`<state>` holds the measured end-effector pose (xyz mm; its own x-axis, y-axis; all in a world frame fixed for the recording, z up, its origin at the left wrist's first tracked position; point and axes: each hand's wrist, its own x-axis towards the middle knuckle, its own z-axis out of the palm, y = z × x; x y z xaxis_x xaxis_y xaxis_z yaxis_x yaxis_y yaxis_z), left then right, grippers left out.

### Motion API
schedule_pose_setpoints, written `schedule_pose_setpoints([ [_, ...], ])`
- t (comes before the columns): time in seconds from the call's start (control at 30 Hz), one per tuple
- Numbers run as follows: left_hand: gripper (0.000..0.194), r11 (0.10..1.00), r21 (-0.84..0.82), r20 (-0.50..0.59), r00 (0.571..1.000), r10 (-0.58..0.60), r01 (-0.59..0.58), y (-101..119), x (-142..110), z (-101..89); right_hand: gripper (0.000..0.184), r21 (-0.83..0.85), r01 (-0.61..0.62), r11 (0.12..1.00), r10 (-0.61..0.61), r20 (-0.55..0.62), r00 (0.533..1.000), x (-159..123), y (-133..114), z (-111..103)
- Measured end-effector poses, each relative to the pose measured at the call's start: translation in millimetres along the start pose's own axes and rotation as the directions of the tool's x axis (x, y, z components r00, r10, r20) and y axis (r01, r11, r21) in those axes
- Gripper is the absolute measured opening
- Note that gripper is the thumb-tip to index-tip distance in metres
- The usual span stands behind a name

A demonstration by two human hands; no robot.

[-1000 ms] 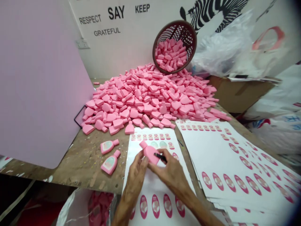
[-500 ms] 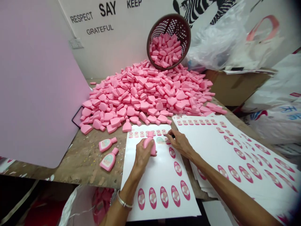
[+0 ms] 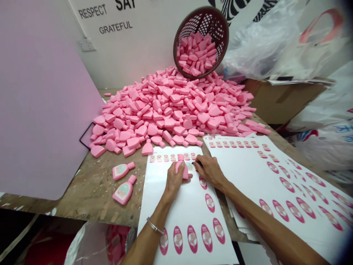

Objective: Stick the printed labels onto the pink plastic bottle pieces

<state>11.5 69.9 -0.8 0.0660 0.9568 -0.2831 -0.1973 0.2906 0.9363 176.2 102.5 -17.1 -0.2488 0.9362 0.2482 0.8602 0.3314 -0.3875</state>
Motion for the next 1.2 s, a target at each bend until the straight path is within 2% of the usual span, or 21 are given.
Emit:
schedule_pose_setpoints([
  [0.27,0.043,1.000,0.008,-0.004,1.000,0.003,-0.003,-3.9,3.8,-0.7,0.017,0.113,0.044,0.993,-0.045,0.002,0.999,5.0,3.9,-1.0],
  [0.4,0.044,1.000,0.005,-0.011,1.000,0.006,-0.006,-5.3,3.7,-0.8,0.014,0.056,0.032,0.998,-0.029,-0.059,0.998,4.4,2.2,-0.3],
  [0.63,0.040,1.000,-0.001,-0.002,1.000,-0.001,0.001,-5.7,3.2,-1.6,0.012,0.024,0.058,0.998,-0.057,-0.035,0.998,1.9,1.4,6.3],
  [0.83,0.041,1.000,-0.005,0.003,1.000,-0.001,0.001,-4.0,2.9,-1.5,0.014,-0.020,0.072,0.997,-0.073,-0.089,0.993,6.2,12.2,8.1],
  [1.0,0.039,1.000,-0.005,-0.004,1.000,0.000,0.000,-3.4,1.7,-1.5,0.014,-0.031,0.121,0.992,-0.123,-0.041,0.992,7.8,16.0,7.0],
  [1.2,0.034,1.000,-0.010,0.005,1.000,-0.010,0.011,-8.3,5.8,-3.3,0.013,0.109,0.093,0.990,-0.098,0.047,0.994,10.9,18.9,4.8],
])
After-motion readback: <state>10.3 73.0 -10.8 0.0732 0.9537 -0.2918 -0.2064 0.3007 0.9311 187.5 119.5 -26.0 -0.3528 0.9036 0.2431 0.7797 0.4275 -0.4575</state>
